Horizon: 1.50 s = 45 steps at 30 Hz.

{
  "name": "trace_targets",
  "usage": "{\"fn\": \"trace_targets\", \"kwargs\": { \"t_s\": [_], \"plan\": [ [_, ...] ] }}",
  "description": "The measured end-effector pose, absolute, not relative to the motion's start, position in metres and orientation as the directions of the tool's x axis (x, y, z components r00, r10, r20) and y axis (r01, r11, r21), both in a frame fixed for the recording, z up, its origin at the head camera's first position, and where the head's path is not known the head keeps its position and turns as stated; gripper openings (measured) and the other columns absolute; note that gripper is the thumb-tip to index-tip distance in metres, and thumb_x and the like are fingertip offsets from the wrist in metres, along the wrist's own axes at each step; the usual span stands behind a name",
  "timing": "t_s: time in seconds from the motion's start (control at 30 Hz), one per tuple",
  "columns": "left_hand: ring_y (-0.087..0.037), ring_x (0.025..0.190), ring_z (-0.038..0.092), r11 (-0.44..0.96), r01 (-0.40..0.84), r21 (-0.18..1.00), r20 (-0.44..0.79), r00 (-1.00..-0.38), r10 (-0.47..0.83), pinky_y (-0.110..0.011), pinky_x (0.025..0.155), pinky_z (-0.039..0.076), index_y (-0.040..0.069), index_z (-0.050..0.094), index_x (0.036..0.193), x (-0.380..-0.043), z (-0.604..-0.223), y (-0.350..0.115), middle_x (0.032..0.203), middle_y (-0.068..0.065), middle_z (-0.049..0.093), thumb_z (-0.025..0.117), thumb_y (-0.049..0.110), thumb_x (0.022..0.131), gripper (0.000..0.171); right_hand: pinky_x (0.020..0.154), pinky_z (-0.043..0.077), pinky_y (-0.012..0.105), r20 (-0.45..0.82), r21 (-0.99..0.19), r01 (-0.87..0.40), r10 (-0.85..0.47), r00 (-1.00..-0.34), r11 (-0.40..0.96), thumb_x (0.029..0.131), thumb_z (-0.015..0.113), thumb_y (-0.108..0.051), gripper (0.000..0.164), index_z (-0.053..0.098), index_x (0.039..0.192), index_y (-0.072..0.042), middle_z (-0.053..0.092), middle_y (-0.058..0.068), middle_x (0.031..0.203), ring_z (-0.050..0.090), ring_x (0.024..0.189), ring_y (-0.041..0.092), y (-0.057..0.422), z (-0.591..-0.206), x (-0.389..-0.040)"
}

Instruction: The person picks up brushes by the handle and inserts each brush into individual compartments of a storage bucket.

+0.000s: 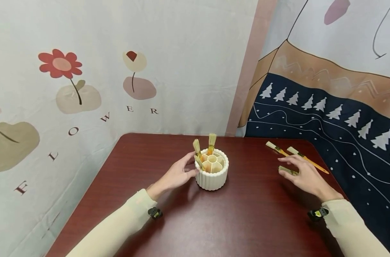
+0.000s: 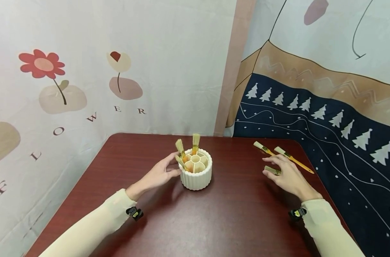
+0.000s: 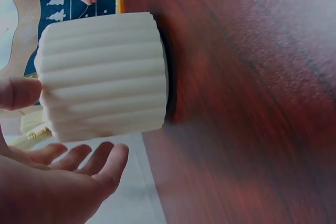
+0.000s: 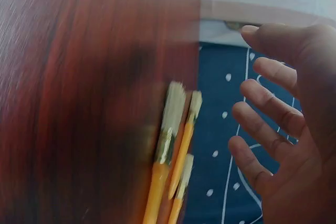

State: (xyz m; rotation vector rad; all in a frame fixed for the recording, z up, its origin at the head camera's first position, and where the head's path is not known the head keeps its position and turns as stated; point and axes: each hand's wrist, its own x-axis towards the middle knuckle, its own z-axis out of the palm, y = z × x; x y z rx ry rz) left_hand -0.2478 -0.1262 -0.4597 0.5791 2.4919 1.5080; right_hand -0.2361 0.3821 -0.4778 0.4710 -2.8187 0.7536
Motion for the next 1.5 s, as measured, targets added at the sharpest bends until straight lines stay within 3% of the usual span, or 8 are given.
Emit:
{"fn": "trace_targets", "kwargs": {
  "t_s": [0.1,0.17,0.33,0.57,0.93,1.03,1.27,1.5],
  "plan": [
    [-0.05,0.154,0.065,0.431,0.26,0.864,0.087,-0.92,0.381,-0.062,0.124,0.058,0.0,0.039,0.178,-0.243,-0.46,-0.125,0.175,-0.03,0.055,0.077,0.015,0.107,0.082,0.105,0.061,0.042,0.266,-0.426,-0.353,-0.258,-0.929,0.833,0.103,0.092,-0.027,0.052,0.076,0.15,-0.011,0.072,0.021,0.152,0.075,0.127,0.042,0.391,-0.482,-0.238],
    [-0.048,0.156,0.063,0.439,0.257,0.861,0.099,-0.931,0.351,-0.063,0.125,0.057,0.0,0.042,0.176,-0.239,-0.46,-0.123,0.174,-0.029,0.056,0.077,0.011,0.104,0.082,0.103,0.061,0.04,0.251,-0.423,-0.344,-0.256,-0.934,0.839,0.103,0.092,-0.028,0.052,0.076,0.15,-0.011,0.073,0.02,0.149,0.076,0.125,0.041,0.396,-0.485,-0.238],
    [-0.042,0.153,0.065,0.464,0.251,0.85,0.132,-0.953,0.274,-0.06,0.122,0.06,0.003,0.049,0.172,-0.227,-0.463,-0.114,0.165,-0.024,0.063,0.081,0.008,0.097,0.081,0.105,0.059,0.069,0.199,-0.438,-0.305,-0.24,-0.95,0.846,0.104,0.091,-0.028,0.055,0.074,0.151,-0.007,0.073,0.024,0.149,0.074,0.127,0.046,0.409,-0.492,-0.236],
    [-0.041,0.136,0.074,0.492,0.239,0.837,0.154,-0.966,0.208,-0.057,0.116,0.063,0.001,0.048,0.165,-0.211,-0.465,-0.1,0.153,-0.024,0.062,0.095,0.027,0.097,0.087,0.105,0.054,0.073,0.133,-0.439,-0.234,-0.195,-0.972,0.868,0.105,0.09,-0.031,0.058,0.071,0.152,-0.002,0.07,0.028,0.144,0.069,0.127,0.048,0.428,-0.499,-0.237],
    [-0.032,0.117,0.069,0.556,0.203,0.806,0.168,-0.979,0.113,-0.037,0.101,0.055,0.003,0.048,0.151,-0.209,-0.466,-0.085,0.145,-0.018,0.06,0.101,0.042,0.09,0.09,0.103,0.06,0.074,0.035,-0.408,-0.166,-0.166,-0.985,0.898,0.102,0.092,-0.029,0.059,0.072,0.149,0.003,0.068,0.032,0.145,0.072,0.122,0.049,0.448,-0.503,-0.238],
    [-0.03,0.111,0.067,0.571,0.208,0.794,0.177,-0.978,0.11,-0.034,0.096,0.054,0.003,0.048,0.148,-0.211,-0.466,-0.083,0.141,-0.017,0.061,0.101,0.042,0.091,0.087,0.099,0.062,0.068,0.037,-0.4,-0.175,-0.175,-0.984,0.9,0.102,0.091,-0.026,0.054,0.075,0.145,0.002,0.071,0.029,0.14,0.073,0.117,0.045,0.451,-0.503,-0.24],
    [-0.024,0.103,0.062,0.612,0.239,0.754,0.193,-0.971,0.142,-0.032,0.09,0.053,0.0,0.049,0.148,-0.21,-0.463,-0.087,0.138,-0.019,0.063,0.1,0.04,0.094,0.084,0.083,0.056,0.036,0.039,-0.395,-0.179,-0.178,-0.983,0.901,0.103,0.09,-0.018,0.038,0.081,0.135,-0.001,0.076,0.02,0.125,0.067,0.1,0.025,0.444,-0.505,-0.24],
    [-0.016,0.099,0.058,0.614,0.234,0.753,0.183,-0.972,0.146,-0.031,0.088,0.052,0.002,0.049,0.148,-0.209,-0.463,-0.087,0.136,-0.015,0.063,0.097,0.042,0.094,0.083,0.074,0.053,0.027,0.053,-0.406,-0.189,-0.183,-0.982,0.894,0.105,0.086,-0.01,0.022,0.081,0.125,-0.001,0.079,0.014,0.114,0.066,0.087,0.015,0.432,-0.502,-0.237]
  ]
}}
